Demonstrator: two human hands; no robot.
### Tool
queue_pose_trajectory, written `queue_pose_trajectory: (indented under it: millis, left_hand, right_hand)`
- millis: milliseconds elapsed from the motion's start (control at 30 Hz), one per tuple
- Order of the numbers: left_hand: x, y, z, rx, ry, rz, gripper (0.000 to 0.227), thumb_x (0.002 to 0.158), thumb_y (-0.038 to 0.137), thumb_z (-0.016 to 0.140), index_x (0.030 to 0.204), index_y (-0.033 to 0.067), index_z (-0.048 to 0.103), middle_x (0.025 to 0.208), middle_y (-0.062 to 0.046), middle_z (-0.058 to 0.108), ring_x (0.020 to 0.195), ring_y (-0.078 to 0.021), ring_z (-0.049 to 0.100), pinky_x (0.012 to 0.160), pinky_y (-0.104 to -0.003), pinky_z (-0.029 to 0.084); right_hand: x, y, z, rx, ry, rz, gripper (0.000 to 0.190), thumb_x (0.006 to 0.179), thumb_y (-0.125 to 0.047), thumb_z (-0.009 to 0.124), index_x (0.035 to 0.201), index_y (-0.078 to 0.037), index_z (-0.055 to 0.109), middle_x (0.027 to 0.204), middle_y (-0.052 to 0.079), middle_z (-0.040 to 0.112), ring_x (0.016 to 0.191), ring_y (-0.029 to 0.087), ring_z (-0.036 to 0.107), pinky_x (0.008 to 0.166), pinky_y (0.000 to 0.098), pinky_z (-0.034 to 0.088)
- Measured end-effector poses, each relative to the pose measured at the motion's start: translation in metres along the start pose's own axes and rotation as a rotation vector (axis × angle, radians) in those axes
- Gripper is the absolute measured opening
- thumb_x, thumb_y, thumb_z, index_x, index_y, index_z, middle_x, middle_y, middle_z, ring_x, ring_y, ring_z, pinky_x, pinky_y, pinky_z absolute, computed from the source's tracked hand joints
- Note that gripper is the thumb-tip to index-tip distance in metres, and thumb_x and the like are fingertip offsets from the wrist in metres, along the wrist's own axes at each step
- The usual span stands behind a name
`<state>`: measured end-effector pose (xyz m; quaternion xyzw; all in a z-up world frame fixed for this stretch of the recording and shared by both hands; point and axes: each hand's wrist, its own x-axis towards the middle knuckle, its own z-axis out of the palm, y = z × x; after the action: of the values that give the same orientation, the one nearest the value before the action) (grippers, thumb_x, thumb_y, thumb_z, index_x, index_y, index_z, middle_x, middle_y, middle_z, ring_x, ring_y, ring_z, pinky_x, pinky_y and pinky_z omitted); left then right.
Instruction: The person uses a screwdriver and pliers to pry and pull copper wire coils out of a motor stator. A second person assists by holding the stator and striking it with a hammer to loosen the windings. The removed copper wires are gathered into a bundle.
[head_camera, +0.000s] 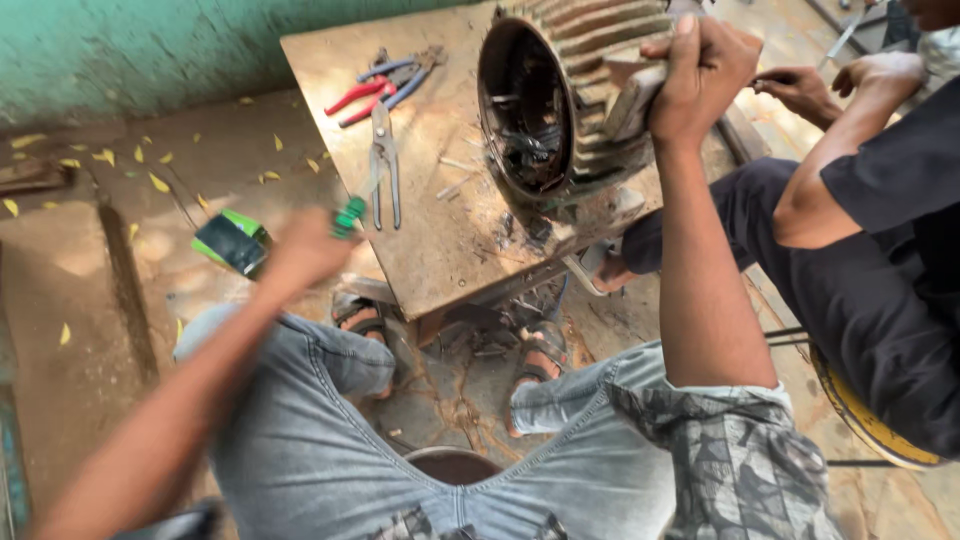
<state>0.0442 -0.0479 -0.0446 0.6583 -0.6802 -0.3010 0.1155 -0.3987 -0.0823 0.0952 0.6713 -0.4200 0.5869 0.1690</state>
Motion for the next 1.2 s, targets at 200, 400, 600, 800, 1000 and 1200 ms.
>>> queue_pose_trajectory:
  millis: [200,400,600,800,1000,1200]
  left_hand:
    - [0.082,0.015,0.088,0.028,-0.031,0.031,0.04,0.08,0.031,0.061,0.094,-0.0051,0.073,0.097,-0.034,0.072,0.098,-0.0492,0.07,0.088,-0.054,0.055]
    - [0.107,0.022,0.096,0.333,-0.031,0.217,0.062,0.087,0.042,0.059,0.117,-0.0127,0.058,0.095,-0.029,0.074,0.091,-0.0457,0.072,0.08,-0.055,0.056]
    - [0.104,0.034,0.091,0.464,-0.094,0.236,0.058,0.089,0.039,0.056,0.122,-0.0086,0.057,0.097,-0.023,0.077,0.091,-0.0401,0.075,0.079,-0.052,0.059]
    - [0.093,0.053,0.055,0.469,-0.112,0.157,0.058,0.09,0.057,0.064,0.112,0.004,0.069,0.102,-0.02,0.075,0.098,-0.0385,0.073,0.082,-0.05,0.058]
    - [0.075,0.059,0.028,0.3,-0.112,0.104,0.044,0.086,0.053,0.071,0.103,0.0126,0.078,0.102,-0.017,0.077,0.1,-0.0382,0.072,0.087,-0.05,0.056]
    - [0.063,0.06,0.031,0.333,-0.171,0.146,0.043,0.085,0.053,0.072,0.098,0.0124,0.078,0.101,-0.018,0.076,0.098,-0.038,0.072,0.087,-0.05,0.056]
  right_hand:
    - [0.001,-0.007,0.002,-0.116,0.026,0.063,0.041,0.105,-0.03,0.063,0.074,-0.009,0.078,0.072,0.008,0.063,0.081,0.027,0.052,0.086,0.0387,0.038]
    - [-0.003,-0.016,-0.003,-0.113,-0.024,0.082,0.044,0.104,-0.032,0.056,0.074,-0.007,0.076,0.068,0.005,0.064,0.073,0.02,0.049,0.087,0.0386,0.035]
    - [0.0,-0.015,-0.001,0.022,-0.048,0.122,0.046,0.104,-0.034,0.054,0.075,-0.003,0.074,0.072,0.006,0.072,0.069,0.016,0.05,0.073,0.0333,0.038]
    - [-0.001,-0.014,-0.003,-0.026,-0.04,0.035,0.049,0.108,-0.033,0.053,0.079,-0.001,0.077,0.074,0.008,0.07,0.074,0.019,0.051,0.077,0.0355,0.037]
    - [0.001,-0.02,-0.007,-0.052,-0.104,0.046,0.051,0.109,-0.038,0.052,0.083,-0.001,0.077,0.079,0.008,0.072,0.079,0.02,0.054,0.085,0.037,0.039]
    - [-0.007,-0.031,-0.021,-0.046,-0.216,-0.015,0.054,0.118,-0.044,0.047,0.103,0.001,0.071,0.107,0.013,0.074,0.101,0.025,0.059,0.096,0.0362,0.04]
